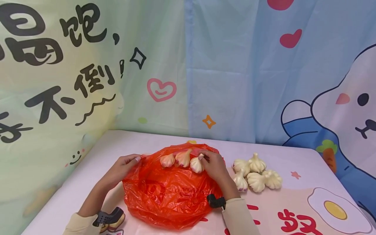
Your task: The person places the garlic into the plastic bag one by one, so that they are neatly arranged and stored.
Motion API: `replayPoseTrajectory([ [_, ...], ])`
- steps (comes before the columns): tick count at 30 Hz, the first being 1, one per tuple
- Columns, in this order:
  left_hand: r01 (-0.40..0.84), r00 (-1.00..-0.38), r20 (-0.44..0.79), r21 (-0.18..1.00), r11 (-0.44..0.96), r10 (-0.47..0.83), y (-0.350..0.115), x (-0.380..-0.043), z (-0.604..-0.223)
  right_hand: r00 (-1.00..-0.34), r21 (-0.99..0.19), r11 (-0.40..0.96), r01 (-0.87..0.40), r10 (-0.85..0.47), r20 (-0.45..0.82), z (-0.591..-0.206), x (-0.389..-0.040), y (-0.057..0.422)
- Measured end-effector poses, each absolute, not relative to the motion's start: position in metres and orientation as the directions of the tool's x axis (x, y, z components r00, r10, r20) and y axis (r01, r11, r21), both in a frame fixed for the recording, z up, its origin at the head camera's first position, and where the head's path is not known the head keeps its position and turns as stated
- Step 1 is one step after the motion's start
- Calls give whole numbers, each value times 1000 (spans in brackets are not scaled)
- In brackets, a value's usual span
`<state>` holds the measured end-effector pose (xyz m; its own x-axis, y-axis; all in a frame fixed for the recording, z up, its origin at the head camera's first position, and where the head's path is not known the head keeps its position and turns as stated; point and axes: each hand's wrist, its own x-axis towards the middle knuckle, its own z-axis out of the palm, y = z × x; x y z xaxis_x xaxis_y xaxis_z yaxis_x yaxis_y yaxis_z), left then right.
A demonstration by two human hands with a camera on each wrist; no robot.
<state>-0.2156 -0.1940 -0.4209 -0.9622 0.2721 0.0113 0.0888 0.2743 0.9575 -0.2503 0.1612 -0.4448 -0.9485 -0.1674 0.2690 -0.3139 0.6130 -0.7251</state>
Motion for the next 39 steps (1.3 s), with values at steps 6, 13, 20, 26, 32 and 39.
replayPoseTrajectory([
  [6, 98, -959, 17, 956, 275, 282, -194, -216, -421, -951, -697, 650, -303, -154, 269, -446, -248, 160],
  [13, 96, -955, 14, 959, 266, 295, -193, -216, -422, -934, -686, 640, -346, -162, 320, -447, -247, 160],
  [20, 107, -954, 25, 960, 260, 299, -194, -215, -421, -903, -693, 585, -421, -195, 383, -442, -244, 158],
  [26, 110, -954, 27, 958, 265, 300, -193, -215, -419, -882, -692, 557, -459, -191, 432, -434, -238, 159],
  [32, 91, -961, 13, 958, 272, 277, -194, -214, -418, -848, -688, 518, -508, -160, 505, -429, -232, 163],
  [39, 107, -958, 25, 955, 275, 287, -194, -213, -417, -878, -726, 513, -458, -133, 460, -418, -221, 174],
])
